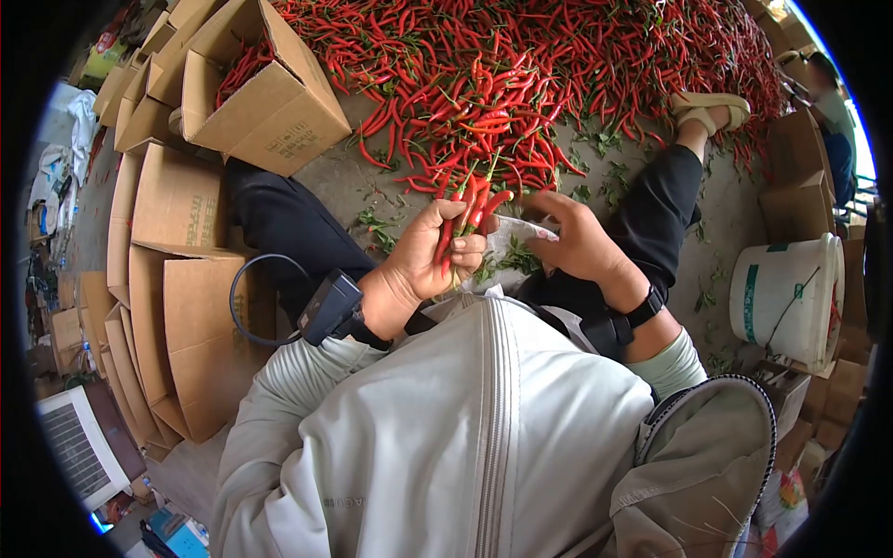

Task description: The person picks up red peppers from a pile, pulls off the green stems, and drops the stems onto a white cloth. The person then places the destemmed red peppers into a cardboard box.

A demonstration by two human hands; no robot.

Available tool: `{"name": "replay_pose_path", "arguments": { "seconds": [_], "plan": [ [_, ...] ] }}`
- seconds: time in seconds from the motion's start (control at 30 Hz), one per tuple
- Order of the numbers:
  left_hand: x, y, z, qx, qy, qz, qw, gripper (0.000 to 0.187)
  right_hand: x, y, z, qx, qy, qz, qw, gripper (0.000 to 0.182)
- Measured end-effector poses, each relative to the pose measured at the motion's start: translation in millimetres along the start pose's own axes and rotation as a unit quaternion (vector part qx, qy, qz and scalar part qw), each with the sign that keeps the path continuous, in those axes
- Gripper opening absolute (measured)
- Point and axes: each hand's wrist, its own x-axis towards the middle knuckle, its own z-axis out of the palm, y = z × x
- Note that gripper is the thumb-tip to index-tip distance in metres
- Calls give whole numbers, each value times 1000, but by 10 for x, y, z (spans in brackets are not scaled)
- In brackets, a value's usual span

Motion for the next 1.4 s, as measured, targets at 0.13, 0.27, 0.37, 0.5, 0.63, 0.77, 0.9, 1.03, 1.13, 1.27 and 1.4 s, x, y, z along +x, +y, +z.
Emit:
{"name": "replay_pose_path", "arguments": {
  "seconds": [0.13, 0.27, 0.37, 0.5, 0.63, 0.77, 0.9, 1.03, 1.13, 1.27, 1.4],
  "plan": [
    [23, -17, -76, -22, -26, -22, 999, 40, 166, -204, 23, 322, 109, 80, 937, 24],
    [-3, -23, -78, -26, -4, -22, 999, 37, 258, -235, 50, 154, 215, -34, 964, 17],
    [-16, -60, -86, -23, -5, -24, 999, 35, 274, -243, 60, 96, 241, -67, 964, 11],
    [21, -95, -136, -25, -22, -50, 998, 34, 299, -229, 101, 63, 270, -49, 960, 11],
    [19, -102, -94, -43, -42, -57, 997, 34, 286, -90, 169, 367, 260, 176, 876, 27],
    [-5, -93, -74, -28, -35, -42, 998, 35, 227, -63, 199, 360, 274, 135, 881, 16],
    [3, -98, -121, 11, -6, -16, 1000, 32, 157, -294, 143, 529, 189, 120, 818, 12],
    [-66, -103, -13, 80, 40, 26, 996, 29, 171, -204, 255, 515, 143, 155, 831, 20],
    [-119, -60, -16, 51, 50, 0, 997, 30, 202, -245, 252, 535, 157, 142, 818, 19],
    [-132, -22, -28, 33, -11, -15, 999, 32, 218, -296, 219, 519, 161, 161, 824, 17],
    [-186, 154, 46, 110, 1, 55, 992, 33, 187, -116, 310, 552, 181, 157, 798, 16]
  ]
}}
